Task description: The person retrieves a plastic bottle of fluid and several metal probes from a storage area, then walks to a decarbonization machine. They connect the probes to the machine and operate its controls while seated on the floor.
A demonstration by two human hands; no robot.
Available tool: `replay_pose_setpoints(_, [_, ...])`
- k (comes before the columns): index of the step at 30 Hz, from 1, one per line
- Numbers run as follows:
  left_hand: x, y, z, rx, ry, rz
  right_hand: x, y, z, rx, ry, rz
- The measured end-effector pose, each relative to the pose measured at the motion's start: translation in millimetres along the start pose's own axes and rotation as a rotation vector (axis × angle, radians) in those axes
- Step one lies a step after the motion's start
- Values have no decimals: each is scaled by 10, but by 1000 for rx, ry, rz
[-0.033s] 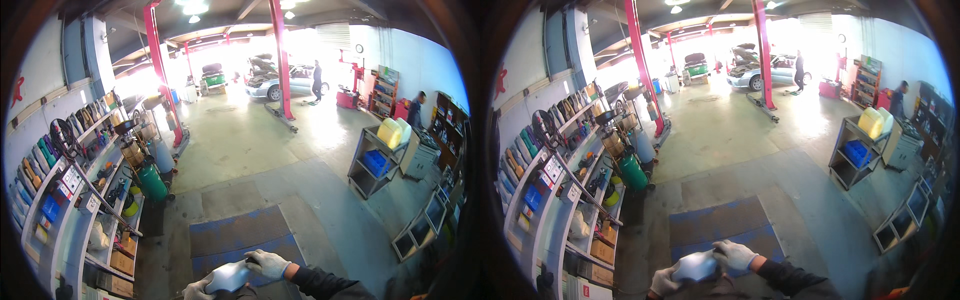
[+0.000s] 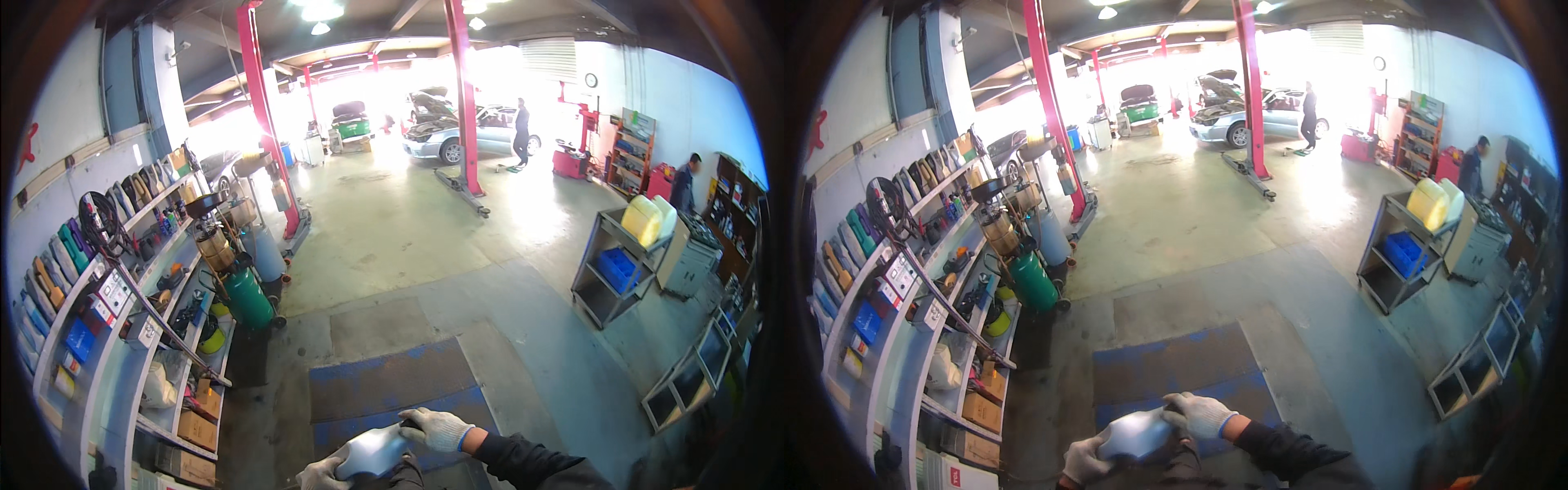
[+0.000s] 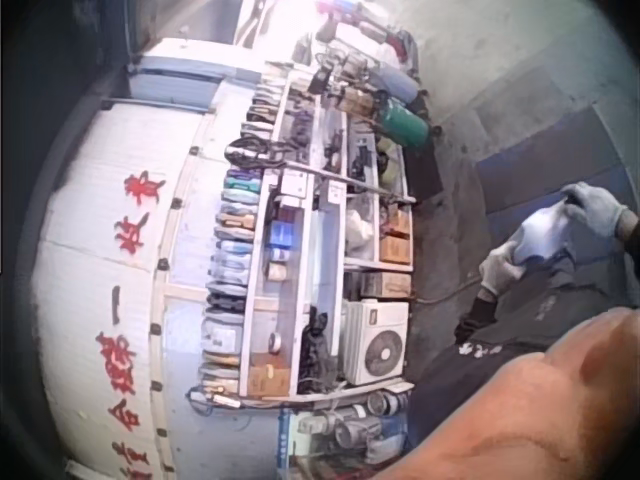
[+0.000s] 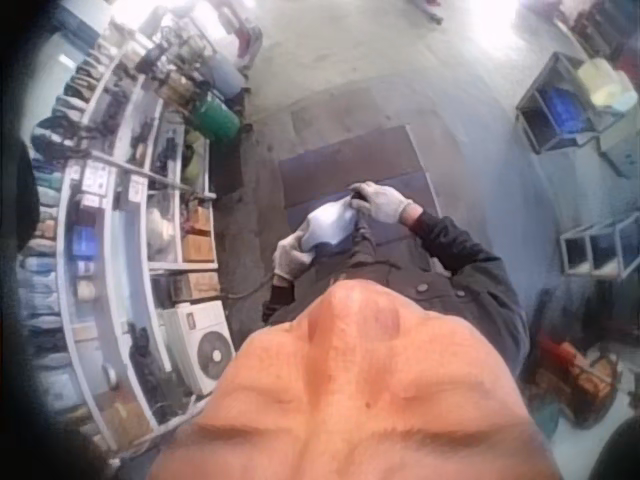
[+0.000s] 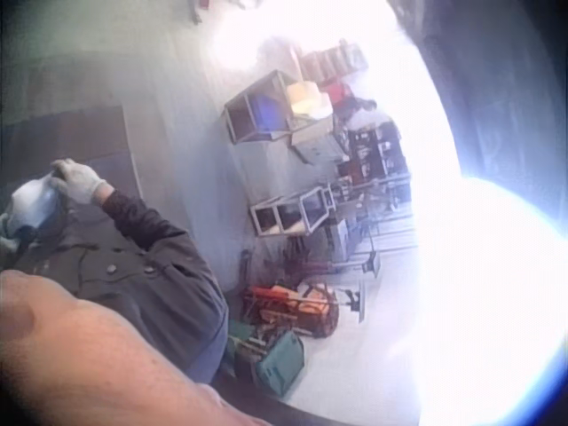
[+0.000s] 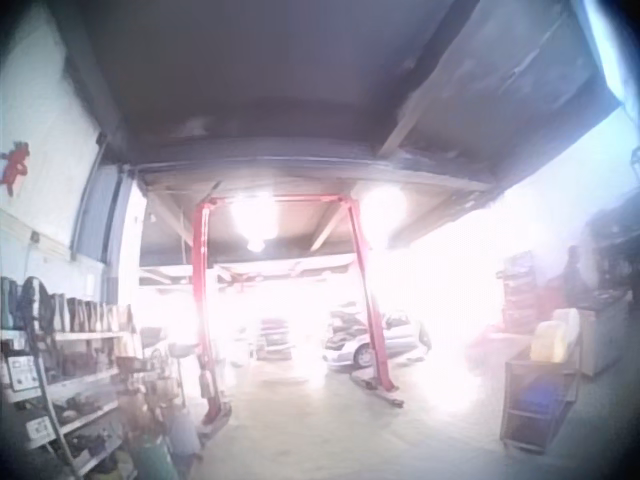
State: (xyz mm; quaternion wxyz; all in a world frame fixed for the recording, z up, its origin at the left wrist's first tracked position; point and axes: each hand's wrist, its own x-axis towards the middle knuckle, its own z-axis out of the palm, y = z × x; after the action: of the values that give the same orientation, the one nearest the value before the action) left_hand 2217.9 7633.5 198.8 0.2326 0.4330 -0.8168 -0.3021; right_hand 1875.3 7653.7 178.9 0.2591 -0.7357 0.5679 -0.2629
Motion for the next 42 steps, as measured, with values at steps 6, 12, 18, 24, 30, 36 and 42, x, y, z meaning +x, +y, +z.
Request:
replay_pose_setpoints(6, [2918,-774,263,64,-21,112,2131,1542,-853,-472,-304,184])
replay_pose_setpoints(12, [6164,-545,176,63,-405,339,3237,2526,-2197,1,225,436])
replay_pose_setpoints(18, [8834,-771,691,163,-680,451,4375,4096,-2715,314,252,520])
replay_pose_setpoints(24, [11264,-1141,775,175,-518,385,6711,5683,-3844,145,172,617])
replay_pose_setpoints(30, [13057,-1866,395,131,-74,253,9578,6744,-5002,-160,-194,282])
replay_pose_setpoints(36, [14942,-3017,231,-138,-32,-98,12123,7734,-5260,7,-182,79])
replay_pose_setpoints(42, [17712,-3739,-165,4,-146,4,14337,8581,-5907,247,-83,158])
